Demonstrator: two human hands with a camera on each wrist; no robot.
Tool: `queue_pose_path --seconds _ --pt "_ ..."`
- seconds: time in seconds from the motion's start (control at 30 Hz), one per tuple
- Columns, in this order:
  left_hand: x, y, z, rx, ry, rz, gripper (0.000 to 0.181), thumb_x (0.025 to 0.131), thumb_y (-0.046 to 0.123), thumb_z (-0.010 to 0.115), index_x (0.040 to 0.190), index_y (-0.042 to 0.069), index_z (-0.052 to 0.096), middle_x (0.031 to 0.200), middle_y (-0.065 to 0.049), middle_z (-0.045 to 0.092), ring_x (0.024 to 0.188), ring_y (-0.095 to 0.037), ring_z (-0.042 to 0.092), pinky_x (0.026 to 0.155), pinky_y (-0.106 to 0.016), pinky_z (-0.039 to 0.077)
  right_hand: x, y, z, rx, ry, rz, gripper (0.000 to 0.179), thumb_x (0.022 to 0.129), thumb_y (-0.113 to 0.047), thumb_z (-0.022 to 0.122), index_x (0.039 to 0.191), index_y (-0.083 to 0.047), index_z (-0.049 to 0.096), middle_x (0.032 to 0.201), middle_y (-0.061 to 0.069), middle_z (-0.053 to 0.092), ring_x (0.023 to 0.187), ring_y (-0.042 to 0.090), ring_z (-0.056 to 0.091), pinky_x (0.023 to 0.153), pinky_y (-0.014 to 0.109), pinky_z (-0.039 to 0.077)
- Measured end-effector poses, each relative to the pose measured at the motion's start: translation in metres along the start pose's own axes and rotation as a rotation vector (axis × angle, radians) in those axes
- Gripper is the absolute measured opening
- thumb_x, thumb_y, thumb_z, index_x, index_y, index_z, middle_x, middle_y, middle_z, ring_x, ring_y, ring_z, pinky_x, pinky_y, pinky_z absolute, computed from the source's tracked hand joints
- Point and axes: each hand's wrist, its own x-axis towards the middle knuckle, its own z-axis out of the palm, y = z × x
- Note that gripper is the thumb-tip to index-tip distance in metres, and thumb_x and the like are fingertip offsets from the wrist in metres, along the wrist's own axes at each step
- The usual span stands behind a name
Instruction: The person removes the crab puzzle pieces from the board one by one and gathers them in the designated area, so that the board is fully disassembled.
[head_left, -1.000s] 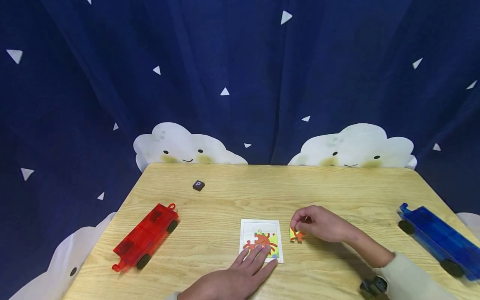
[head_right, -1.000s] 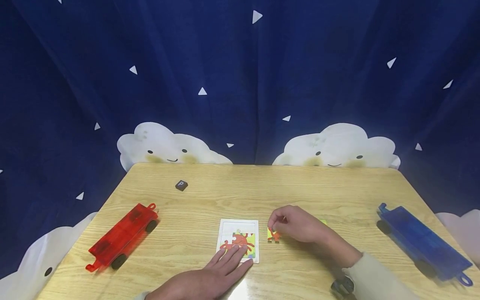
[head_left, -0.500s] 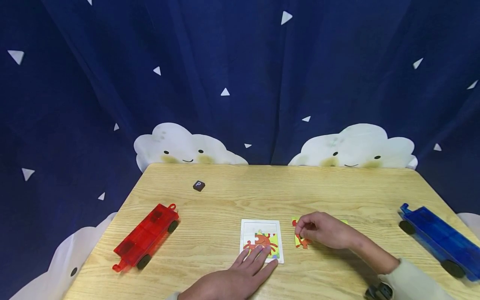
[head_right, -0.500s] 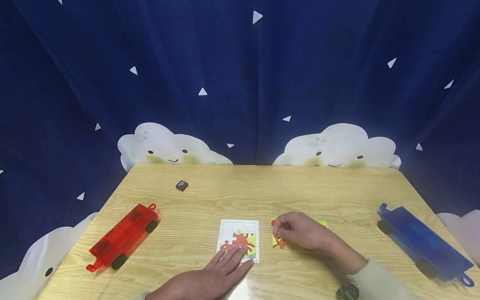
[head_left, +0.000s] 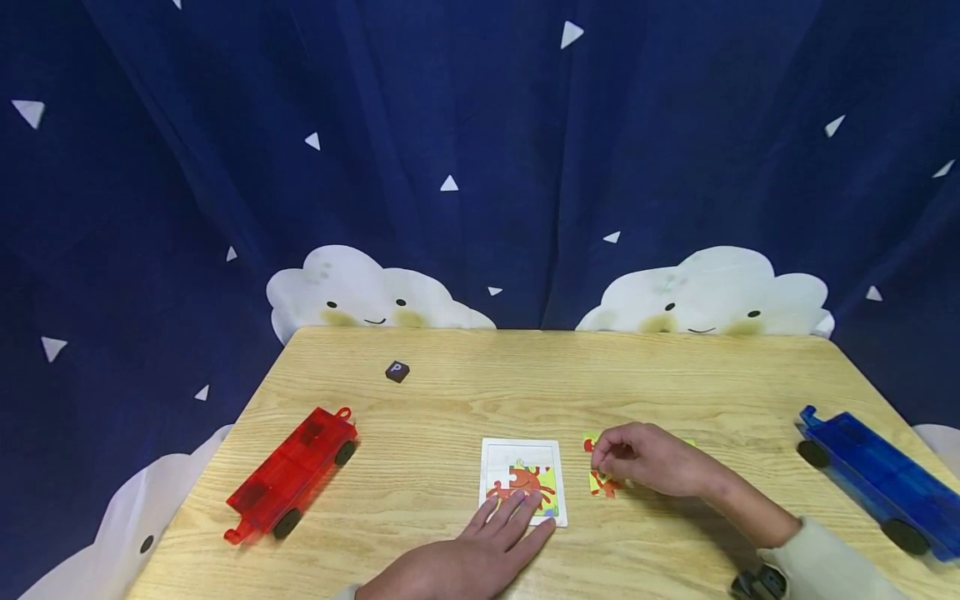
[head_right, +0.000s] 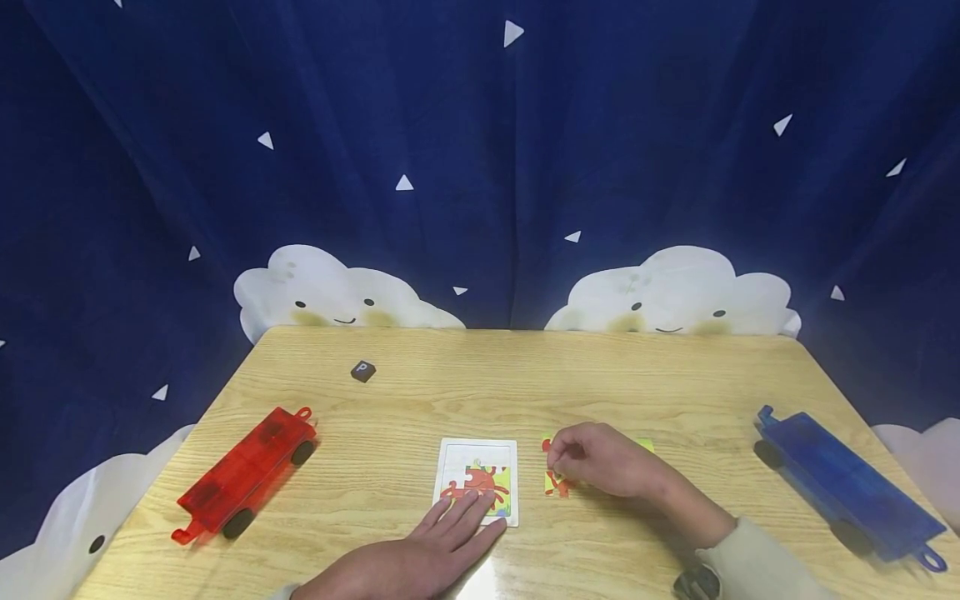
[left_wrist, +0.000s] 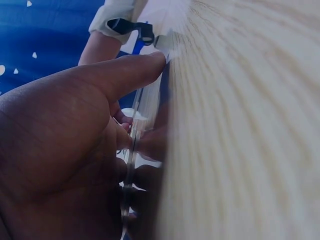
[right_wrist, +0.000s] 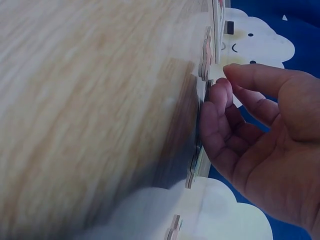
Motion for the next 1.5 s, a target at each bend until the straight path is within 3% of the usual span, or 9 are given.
queue_pose_path --seconds 0.43,0.6,0.87,1.07,1.27,1.5 --pt "0.0 0.001 0.001 0.061 0.026 -0.002 0.1 0.095 0.073 0.049 0.166 0.012 0.014 0.169 -0.019 0.014 0.154 -0.034 0.017 0.12 -0.046 0.023 0.006 -0.007 0.001 0.024 0.012 -0.082 0.008 0.103 -0.009 0.063 0.102 -0.007 0.071 0.089 0.002 0.068 0.075 0.012 0.061 0.067 0.026 0.051" --pt "-0.001 0.0 0.001 0.061 0.022 0.0 0.101 0.095 0.074 0.049 0.166 0.012 0.013 0.169 -0.019 0.014 0.154 -0.034 0.016 0.12 -0.046 0.023 0.016 -0.015 0.008 0.009 0.026 -0.105 0.009 0.102 -0.008 0.063 0.106 -0.007 0.071 0.087 0.002 0.068 0.073 0.011 0.06 0.065 0.025 0.05" --pt "0.001 -0.001 -0.001 -0.041 -0.037 -0.006 0.099 0.096 0.072 0.048 0.167 0.015 0.008 0.171 -0.015 0.007 0.156 -0.028 0.008 0.122 -0.045 0.018 0.037 -0.024 0.026 -0.021 0.01 -0.155 0.014 0.101 -0.003 0.061 0.112 -0.004 0.069 0.084 -0.001 0.066 0.074 0.008 0.058 0.067 0.025 0.05" --pt "0.0 0.0 -0.001 -0.001 -0.04 -0.013 0.098 0.097 0.073 0.046 0.167 0.014 0.009 0.171 -0.015 0.009 0.156 -0.027 0.009 0.122 -0.045 0.019 0.051 -0.031 0.037 -0.034 -0.018 -0.17 0.012 0.099 -0.001 0.063 0.109 -0.005 0.07 0.086 -0.004 0.067 0.075 0.006 0.058 0.069 0.024 0.05" --pt "-0.001 0.0 0.0 0.026 -0.006 0.009 0.096 0.098 0.072 0.044 0.166 0.012 0.012 0.17 -0.017 0.012 0.156 -0.028 0.01 0.121 -0.046 0.02 0.06 -0.036 0.043 -0.068 -0.042 -0.24 0.013 0.097 0.002 0.065 0.107 -0.004 0.07 0.084 -0.008 0.064 0.077 0.005 0.057 0.073 0.025 0.05" --pt "-0.001 0.0 -0.002 -0.021 -0.037 -0.004 0.097 0.097 0.072 0.045 0.167 0.014 0.011 0.171 -0.015 0.01 0.156 -0.028 0.007 0.122 -0.045 0.017 0.064 -0.038 0.048 -0.085 -0.062 -0.194 0.017 0.094 0.001 0.068 0.11 -0.005 0.069 0.084 -0.009 0.061 0.075 0.004 0.056 0.072 0.025 0.05"
